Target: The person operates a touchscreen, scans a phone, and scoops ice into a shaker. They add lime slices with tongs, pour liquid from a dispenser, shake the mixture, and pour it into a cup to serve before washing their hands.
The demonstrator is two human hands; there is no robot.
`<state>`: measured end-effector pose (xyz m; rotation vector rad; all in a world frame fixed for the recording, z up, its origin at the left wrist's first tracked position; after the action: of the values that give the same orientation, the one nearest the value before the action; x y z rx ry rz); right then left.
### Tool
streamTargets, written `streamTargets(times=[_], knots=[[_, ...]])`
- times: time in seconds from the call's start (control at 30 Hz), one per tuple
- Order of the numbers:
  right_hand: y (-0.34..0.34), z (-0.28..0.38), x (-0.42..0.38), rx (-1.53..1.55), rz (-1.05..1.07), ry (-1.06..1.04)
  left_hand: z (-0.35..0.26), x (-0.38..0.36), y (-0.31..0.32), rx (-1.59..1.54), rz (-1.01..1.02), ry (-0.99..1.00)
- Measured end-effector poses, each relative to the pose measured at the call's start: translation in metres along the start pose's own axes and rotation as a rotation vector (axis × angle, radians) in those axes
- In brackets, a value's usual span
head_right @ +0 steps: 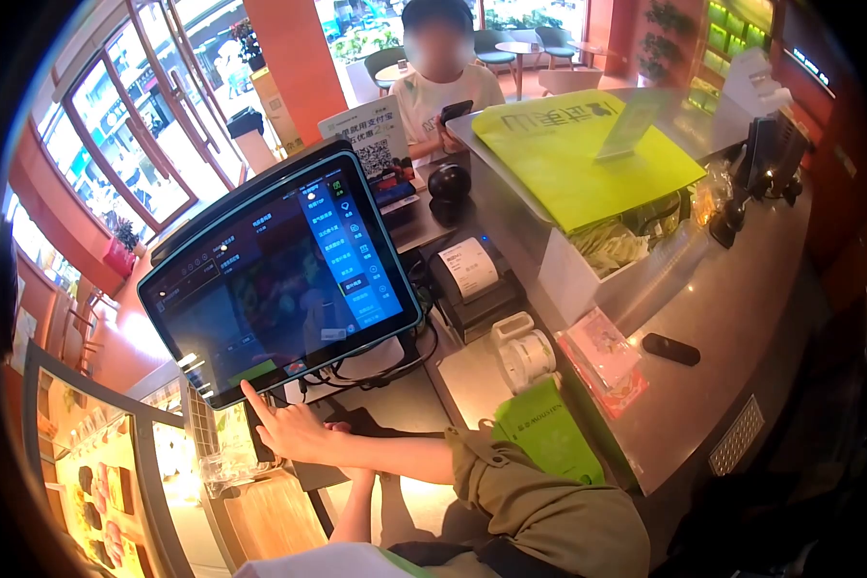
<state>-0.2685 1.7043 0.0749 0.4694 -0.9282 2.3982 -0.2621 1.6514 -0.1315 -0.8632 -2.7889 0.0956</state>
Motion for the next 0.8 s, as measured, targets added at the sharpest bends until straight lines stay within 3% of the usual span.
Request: streamTargets(times=[0.1, 0.17, 0.33, 0.4, 0.47, 0.63, 0.8], knots=[[0.001, 0.0, -0.003, 0.0, 0.019, -0.007, -0.008, -0.001, 0.005, 0.112, 0.056, -0.102], [0.002, 0.001, -0.005, -0.003, 0.02, -0.018, -0.019, -0.002, 0.008, 0.391, 0.113, -0.141], [0.002, 0.004, -0.005, -0.028, 0.004, -0.029, 0.024, -0.001, -0.002, 0.011, 0.019, -0.033], [0.0, 0.003, -0.004, -0.034, 0.003, -0.025, 0.021, -0.003, -0.005, 0.103, 0.007, -0.006], [0.0, 0.003, -0.004, -0.049, -0.015, -0.024, -0.024, -0.003, 0.001, 0.439, 0.017, 0.009], [-0.007, 0.003, -0.002, -0.083, -0.053, -0.027, -0.039, -0.001, 0.003, 0.454, -0.101, 0.164], [0.003, -0.004, 0.009, -0.178, 0.004, 0.027, -0.044, 0.008, 0.001, 0.472, -0.138, 0.084]])
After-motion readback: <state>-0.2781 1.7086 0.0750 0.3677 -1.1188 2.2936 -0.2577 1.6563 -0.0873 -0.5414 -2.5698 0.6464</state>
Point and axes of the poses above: each hand's wrist, its own x-axis towards the middle knuckle, its own y-axis out of the palm, z = x × y, the point moved 10 cm from there along x, towards the middle knuckle, and after that the axes turned 3 degrees about z, right-handed, at the moved point
